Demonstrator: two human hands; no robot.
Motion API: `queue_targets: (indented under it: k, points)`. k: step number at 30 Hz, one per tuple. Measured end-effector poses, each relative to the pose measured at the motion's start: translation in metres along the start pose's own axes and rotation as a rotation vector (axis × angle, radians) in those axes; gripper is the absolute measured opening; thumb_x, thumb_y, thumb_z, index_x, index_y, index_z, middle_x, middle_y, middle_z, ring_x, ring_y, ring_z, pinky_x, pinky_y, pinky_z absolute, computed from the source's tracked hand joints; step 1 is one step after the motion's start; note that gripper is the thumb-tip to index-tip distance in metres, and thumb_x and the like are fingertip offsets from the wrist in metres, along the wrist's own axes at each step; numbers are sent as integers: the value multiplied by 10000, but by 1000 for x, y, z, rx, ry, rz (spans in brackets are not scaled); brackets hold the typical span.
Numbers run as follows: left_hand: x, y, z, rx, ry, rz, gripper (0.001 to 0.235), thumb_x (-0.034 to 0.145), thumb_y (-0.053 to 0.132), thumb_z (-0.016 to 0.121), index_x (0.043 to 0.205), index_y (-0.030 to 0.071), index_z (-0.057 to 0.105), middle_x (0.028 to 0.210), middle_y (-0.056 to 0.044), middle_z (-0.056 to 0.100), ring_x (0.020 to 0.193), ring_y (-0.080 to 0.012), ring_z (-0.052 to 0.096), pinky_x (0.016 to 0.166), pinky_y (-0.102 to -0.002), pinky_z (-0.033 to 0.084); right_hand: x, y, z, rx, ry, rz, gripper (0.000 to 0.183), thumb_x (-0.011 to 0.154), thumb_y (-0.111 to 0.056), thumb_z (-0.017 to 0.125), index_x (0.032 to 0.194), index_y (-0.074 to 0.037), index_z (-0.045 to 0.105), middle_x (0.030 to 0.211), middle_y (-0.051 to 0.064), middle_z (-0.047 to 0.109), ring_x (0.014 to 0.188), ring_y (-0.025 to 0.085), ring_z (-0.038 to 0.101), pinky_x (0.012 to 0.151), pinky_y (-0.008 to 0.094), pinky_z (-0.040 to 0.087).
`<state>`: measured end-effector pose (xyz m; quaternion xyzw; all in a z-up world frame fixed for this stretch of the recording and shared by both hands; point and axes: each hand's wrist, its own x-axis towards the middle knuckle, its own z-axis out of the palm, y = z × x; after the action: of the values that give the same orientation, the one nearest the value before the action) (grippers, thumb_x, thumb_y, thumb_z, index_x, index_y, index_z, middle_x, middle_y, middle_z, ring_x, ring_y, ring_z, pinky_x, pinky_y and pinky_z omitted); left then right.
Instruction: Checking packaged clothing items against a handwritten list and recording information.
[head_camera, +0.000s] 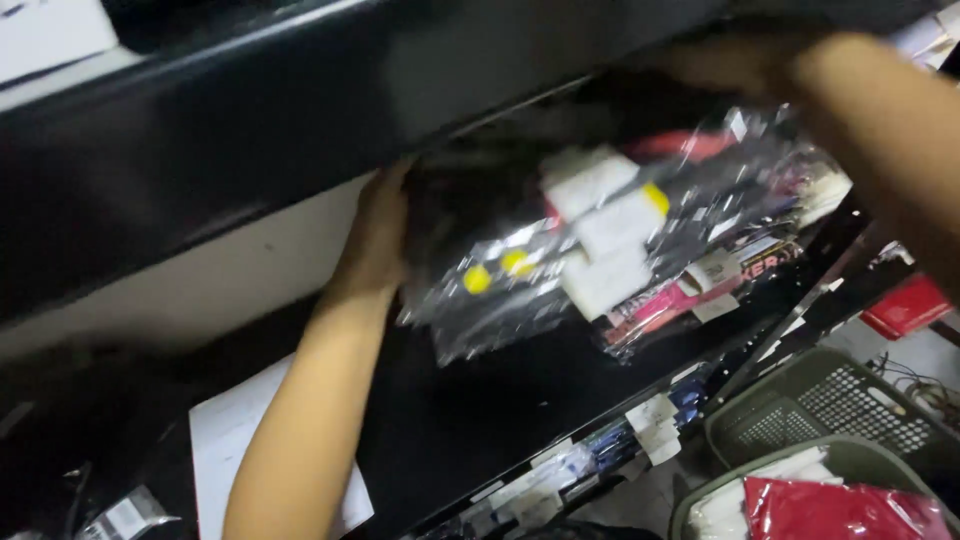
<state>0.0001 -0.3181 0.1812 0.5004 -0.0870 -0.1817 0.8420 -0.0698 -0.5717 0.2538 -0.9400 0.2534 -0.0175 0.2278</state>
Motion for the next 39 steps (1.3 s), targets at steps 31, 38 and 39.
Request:
queue_targets:
  k: [31,38,39]
  points:
    - [53,-100,62,179,240,314,763,679,368,511,1321,100,200,1375,-106,246,1217,-229,351,955,-324,319,69,142,52,-166,842,-673,278,916,-94,387,1114,93,439,1061,291,509,977,402,511,839,446,391]
    - [64,-115,96,-342,69,82,397,762,329,500,1039,53,567,984,-119,597,903,-227,557,787,-317,417,13,86,134,793,1295,-994,621,880,-452,442,1306,-19,310,1435,67,215,1380,200,196,1211,406,190]
    - [97,-130,84,-341,61,78,397,762,329,500,1039,53,567,984,-119,597,903,-227,557,787,-317,417,16,78,132,787,1304,-991,621,880,-452,442,1306,-19,310,1435,67,215,1380,200,196,1211,406,190]
